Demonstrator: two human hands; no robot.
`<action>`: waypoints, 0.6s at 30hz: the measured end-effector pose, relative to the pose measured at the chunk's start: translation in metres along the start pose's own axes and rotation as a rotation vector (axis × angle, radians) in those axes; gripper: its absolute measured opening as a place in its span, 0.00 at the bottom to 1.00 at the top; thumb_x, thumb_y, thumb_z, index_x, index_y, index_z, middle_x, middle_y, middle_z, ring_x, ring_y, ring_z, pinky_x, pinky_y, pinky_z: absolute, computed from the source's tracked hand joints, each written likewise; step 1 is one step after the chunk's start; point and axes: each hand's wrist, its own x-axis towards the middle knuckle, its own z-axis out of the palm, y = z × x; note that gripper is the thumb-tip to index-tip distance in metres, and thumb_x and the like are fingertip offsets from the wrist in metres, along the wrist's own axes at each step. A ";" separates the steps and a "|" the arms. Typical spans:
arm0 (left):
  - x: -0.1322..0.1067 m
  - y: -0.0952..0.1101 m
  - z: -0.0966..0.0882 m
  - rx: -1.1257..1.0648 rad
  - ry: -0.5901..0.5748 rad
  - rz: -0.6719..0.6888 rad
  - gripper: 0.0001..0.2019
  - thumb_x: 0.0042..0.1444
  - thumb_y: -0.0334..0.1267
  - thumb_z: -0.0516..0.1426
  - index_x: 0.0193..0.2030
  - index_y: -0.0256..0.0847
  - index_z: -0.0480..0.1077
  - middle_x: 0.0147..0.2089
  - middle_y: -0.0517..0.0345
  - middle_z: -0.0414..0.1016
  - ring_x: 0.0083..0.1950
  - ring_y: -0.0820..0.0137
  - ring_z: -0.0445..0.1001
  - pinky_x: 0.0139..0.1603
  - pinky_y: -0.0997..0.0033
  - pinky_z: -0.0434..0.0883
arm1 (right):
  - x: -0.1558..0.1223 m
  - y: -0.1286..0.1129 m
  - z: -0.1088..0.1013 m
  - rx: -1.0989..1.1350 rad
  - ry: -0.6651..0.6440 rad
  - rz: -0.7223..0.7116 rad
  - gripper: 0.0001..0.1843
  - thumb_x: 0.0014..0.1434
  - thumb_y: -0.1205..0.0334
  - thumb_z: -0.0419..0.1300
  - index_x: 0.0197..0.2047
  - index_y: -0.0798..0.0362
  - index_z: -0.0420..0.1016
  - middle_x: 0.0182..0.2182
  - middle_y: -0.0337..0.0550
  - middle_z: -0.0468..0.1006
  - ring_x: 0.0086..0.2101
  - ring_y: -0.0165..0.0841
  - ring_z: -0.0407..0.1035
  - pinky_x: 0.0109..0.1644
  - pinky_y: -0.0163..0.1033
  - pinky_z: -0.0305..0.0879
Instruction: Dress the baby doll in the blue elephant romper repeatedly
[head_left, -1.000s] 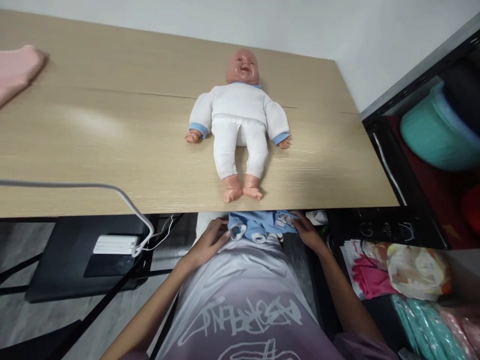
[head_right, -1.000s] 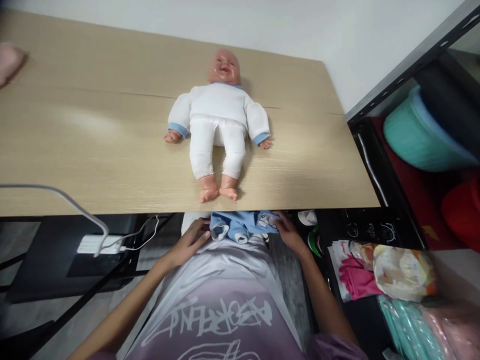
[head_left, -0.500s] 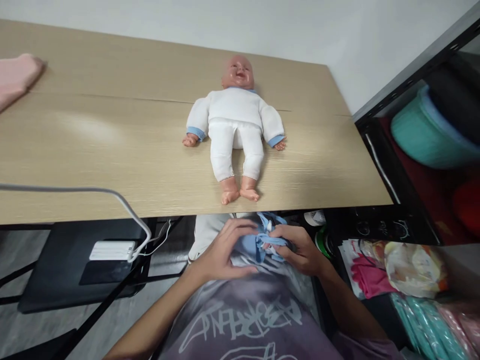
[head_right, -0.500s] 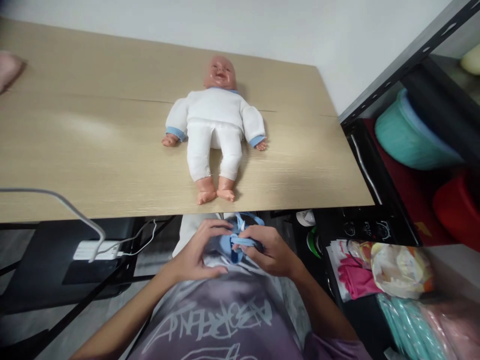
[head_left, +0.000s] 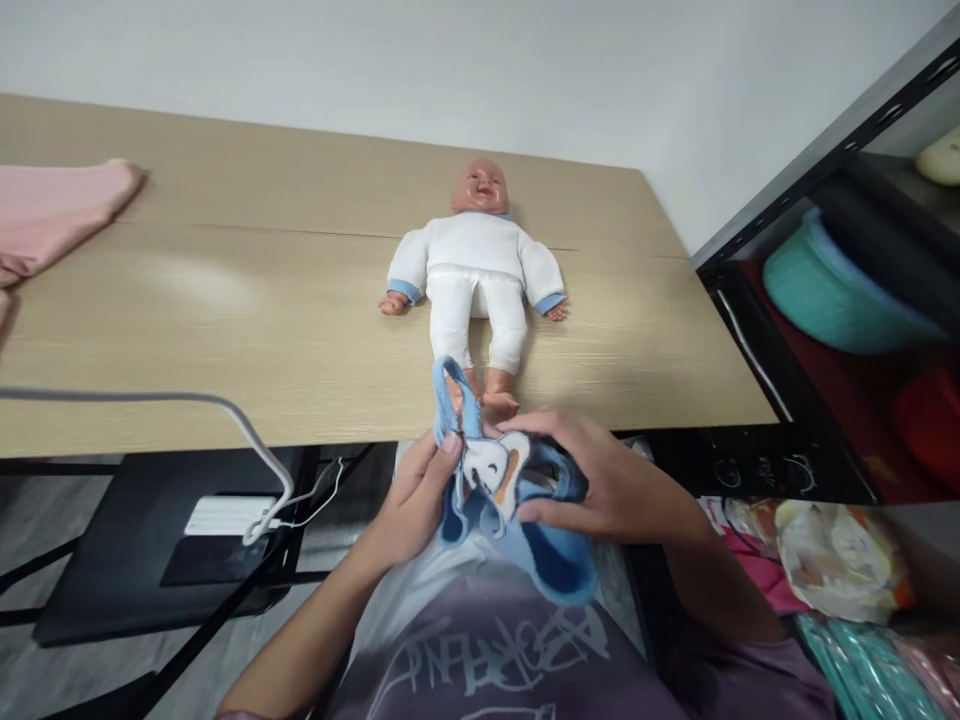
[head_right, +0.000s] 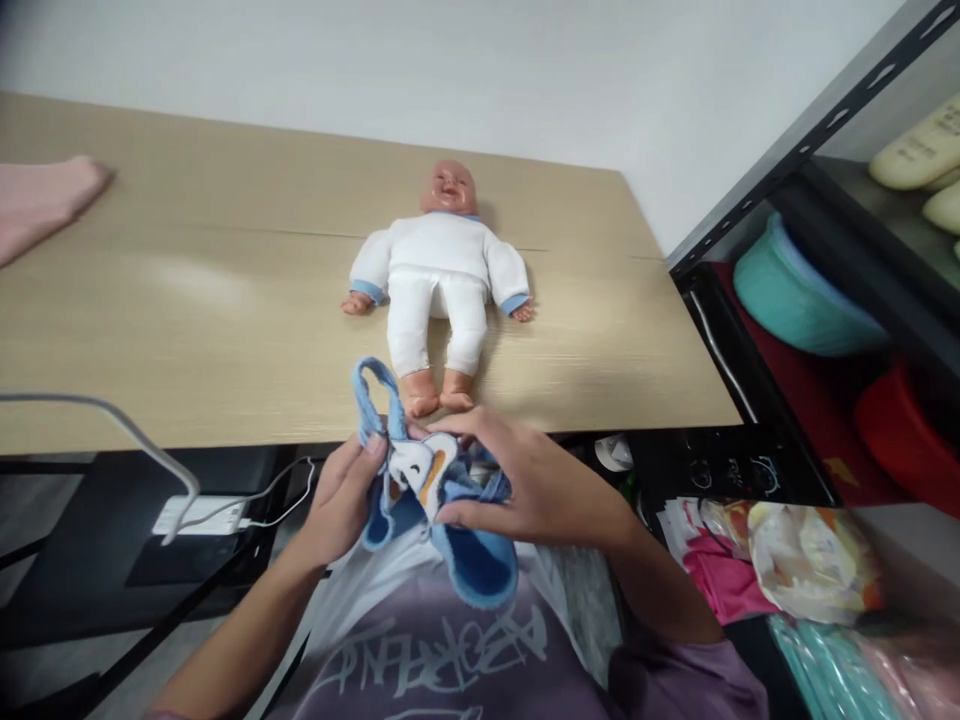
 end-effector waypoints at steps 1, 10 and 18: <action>0.001 0.002 -0.004 0.028 0.020 0.030 0.22 0.79 0.56 0.54 0.52 0.45 0.83 0.43 0.52 0.84 0.49 0.58 0.81 0.62 0.57 0.78 | -0.002 0.003 0.004 -0.002 -0.029 0.006 0.35 0.68 0.50 0.76 0.71 0.47 0.71 0.59 0.48 0.84 0.56 0.42 0.81 0.62 0.46 0.79; 0.013 0.028 -0.037 -0.040 0.040 0.211 0.16 0.75 0.49 0.59 0.40 0.43 0.81 0.47 0.51 0.77 0.51 0.59 0.76 0.53 0.64 0.77 | 0.004 0.001 0.004 -0.062 0.387 -0.203 0.10 0.73 0.67 0.65 0.52 0.45 0.86 0.43 0.43 0.78 0.45 0.36 0.77 0.51 0.42 0.79; 0.071 0.069 -0.030 -0.054 0.163 0.485 0.12 0.69 0.46 0.70 0.48 0.45 0.74 0.47 0.55 0.74 0.53 0.63 0.76 0.56 0.63 0.77 | 0.047 -0.008 -0.040 0.202 0.413 -0.226 0.08 0.80 0.61 0.58 0.51 0.49 0.79 0.40 0.42 0.84 0.40 0.35 0.81 0.44 0.41 0.79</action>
